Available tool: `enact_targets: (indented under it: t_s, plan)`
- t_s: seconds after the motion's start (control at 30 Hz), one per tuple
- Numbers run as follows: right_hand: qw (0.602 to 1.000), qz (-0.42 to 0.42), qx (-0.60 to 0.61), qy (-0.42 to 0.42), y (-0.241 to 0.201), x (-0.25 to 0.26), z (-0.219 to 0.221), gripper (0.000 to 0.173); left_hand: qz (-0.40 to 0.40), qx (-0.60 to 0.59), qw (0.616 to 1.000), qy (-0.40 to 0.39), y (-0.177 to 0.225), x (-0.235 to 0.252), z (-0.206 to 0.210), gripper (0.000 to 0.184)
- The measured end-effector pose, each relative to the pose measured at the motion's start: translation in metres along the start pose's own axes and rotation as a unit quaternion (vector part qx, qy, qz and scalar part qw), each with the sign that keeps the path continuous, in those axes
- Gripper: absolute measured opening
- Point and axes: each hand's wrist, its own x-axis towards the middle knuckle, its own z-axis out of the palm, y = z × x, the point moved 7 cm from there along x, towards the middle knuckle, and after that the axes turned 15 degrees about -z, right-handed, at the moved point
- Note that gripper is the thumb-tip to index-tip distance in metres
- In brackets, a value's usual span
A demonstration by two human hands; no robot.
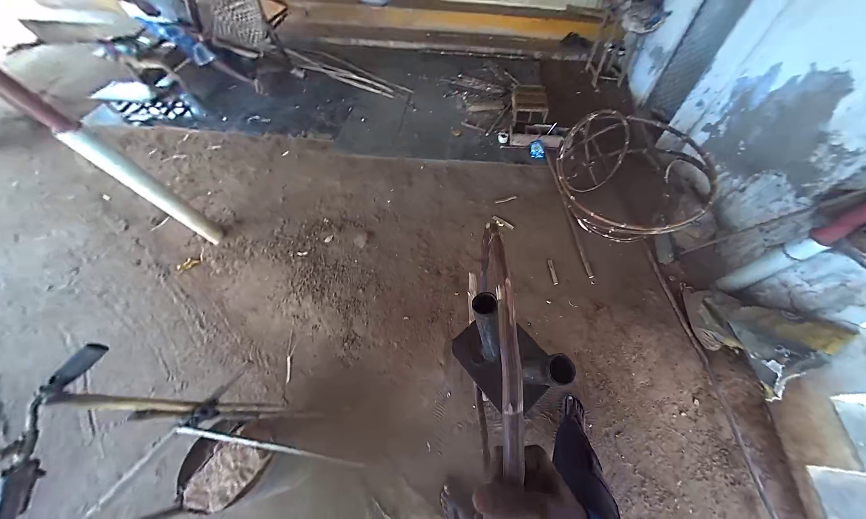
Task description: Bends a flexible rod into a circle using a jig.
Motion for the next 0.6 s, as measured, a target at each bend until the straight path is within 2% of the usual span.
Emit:
enact_targets:
  t_s: [0.07,0.1,0.17,0.2,0.27,0.33,0.4,0.47,0.5,0.6]
  plan:
    - [0.999,-0.028,0.008,0.028,-0.018,0.019,0.008,0.019,0.019,0.145,0.989,0.030,0.007,0.012,-0.006,0.036]
    - [0.997,-0.027,-0.001,0.066,-0.021,0.029,0.009,0.023,0.008,0.251,0.968,0.031,0.004,0.019,-0.011,0.038]
    - [0.990,-0.026,-0.050,0.130,-0.013,0.041,0.006,0.037,-0.063,0.394,0.917,-0.011,-0.001,0.028,-0.020,0.048]
    - [0.987,-0.035,-0.072,0.141,-0.007,0.041,0.003,0.040,-0.107,0.408,0.906,-0.042,0.000,0.027,-0.027,0.056]
    - [0.983,-0.068,-0.110,0.133,0.001,0.027,0.004,0.039,-0.136,0.349,0.925,-0.070,0.007,0.025,-0.047,0.064]
    - [0.980,-0.113,-0.134,0.096,0.003,0.002,0.010,0.032,-0.124,0.260,0.956,-0.054,0.022,0.021,-0.068,0.059]
    - [0.980,-0.147,-0.137,0.010,0.010,-0.016,0.015,0.022,-0.102,0.204,0.972,-0.045,0.026,0.022,-0.094,0.051]
    - [0.983,-0.122,-0.125,-0.060,0.015,-0.015,0.023,0.025,-0.086,0.171,0.981,-0.037,0.033,0.022,-0.111,0.043]
    - [0.985,-0.101,-0.128,-0.058,0.018,-0.009,0.026,0.030,-0.078,0.159,0.984,-0.029,0.038,0.022,-0.115,0.038]
    - [0.968,-0.051,-0.239,0.055,0.043,0.010,0.020,0.045,-0.060,0.151,0.987,-0.007,0.047,0.021,-0.116,0.030]
